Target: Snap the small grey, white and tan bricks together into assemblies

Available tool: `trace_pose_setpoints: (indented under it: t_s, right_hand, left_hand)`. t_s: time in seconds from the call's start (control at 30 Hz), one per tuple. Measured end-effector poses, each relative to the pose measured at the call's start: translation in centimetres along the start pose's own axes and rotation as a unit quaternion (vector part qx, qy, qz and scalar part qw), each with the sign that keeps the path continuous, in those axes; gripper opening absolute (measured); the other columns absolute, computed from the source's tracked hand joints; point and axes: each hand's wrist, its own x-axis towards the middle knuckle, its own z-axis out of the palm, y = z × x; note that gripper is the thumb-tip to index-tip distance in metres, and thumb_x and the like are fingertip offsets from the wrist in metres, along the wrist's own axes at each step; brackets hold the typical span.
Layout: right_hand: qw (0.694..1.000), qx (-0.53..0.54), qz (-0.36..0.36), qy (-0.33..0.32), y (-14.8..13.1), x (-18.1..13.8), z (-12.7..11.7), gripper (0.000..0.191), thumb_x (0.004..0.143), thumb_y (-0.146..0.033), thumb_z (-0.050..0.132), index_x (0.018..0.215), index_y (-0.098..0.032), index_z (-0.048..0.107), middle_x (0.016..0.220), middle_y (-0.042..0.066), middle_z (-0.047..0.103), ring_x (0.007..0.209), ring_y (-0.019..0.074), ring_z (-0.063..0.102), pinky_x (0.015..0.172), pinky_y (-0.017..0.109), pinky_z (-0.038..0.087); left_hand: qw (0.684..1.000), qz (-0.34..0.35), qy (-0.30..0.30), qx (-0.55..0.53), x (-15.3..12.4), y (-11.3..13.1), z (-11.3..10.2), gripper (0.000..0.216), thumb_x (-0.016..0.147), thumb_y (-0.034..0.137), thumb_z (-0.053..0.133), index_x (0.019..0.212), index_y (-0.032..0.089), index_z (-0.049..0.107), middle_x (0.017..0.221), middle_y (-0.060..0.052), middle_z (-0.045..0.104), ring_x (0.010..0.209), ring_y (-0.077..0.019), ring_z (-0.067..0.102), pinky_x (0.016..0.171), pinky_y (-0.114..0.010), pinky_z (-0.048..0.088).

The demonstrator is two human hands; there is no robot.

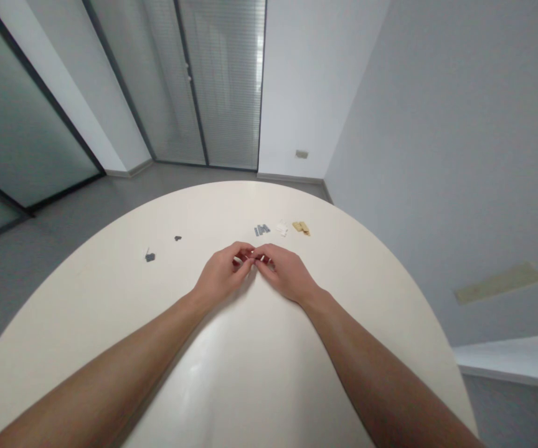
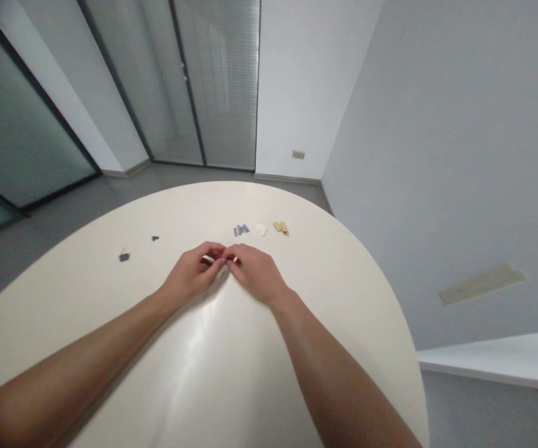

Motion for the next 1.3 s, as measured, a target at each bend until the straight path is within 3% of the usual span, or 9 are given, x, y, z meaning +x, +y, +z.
trace_pose_setpoints:
  t_s: [0.5, 1.3]
  right_hand:
    - [0.998, -0.004, 0.063, 0.025, 0.16, -0.02, 0.08, 0.009, 0.096, -0.031, 0.061, 0.103, -0.025, 0.064, 0.090, 0.000, 0.074, 0.081, 0.0164, 0.068, 0.074, 0.028, 0.047]
    - [0.998, 0.002, 0.058, 0.018, -0.05, 0.12, 0.02, 0.013, 0.097, -0.033, 0.059, 0.102, -0.025, 0.067, 0.092, 0.000, 0.074, 0.082, 0.0152, 0.066, 0.075, 0.027, 0.045]
  left_hand:
    - [1.000, -0.002, 0.008, 0.026, -0.03, 0.00, -0.17, 0.019, 0.093, 0.027, 0.054, 0.104, 0.022, 0.069, 0.101, -0.004, 0.074, 0.085, -0.0172, 0.067, 0.075, -0.030, 0.056]
    - [0.999, -0.005, 0.023, 0.035, -0.06, 0.26, -0.21, 0.017, 0.093, 0.027, 0.054, 0.101, 0.022, 0.068, 0.099, -0.003, 0.073, 0.087, -0.0175, 0.067, 0.073, -0.029, 0.054]
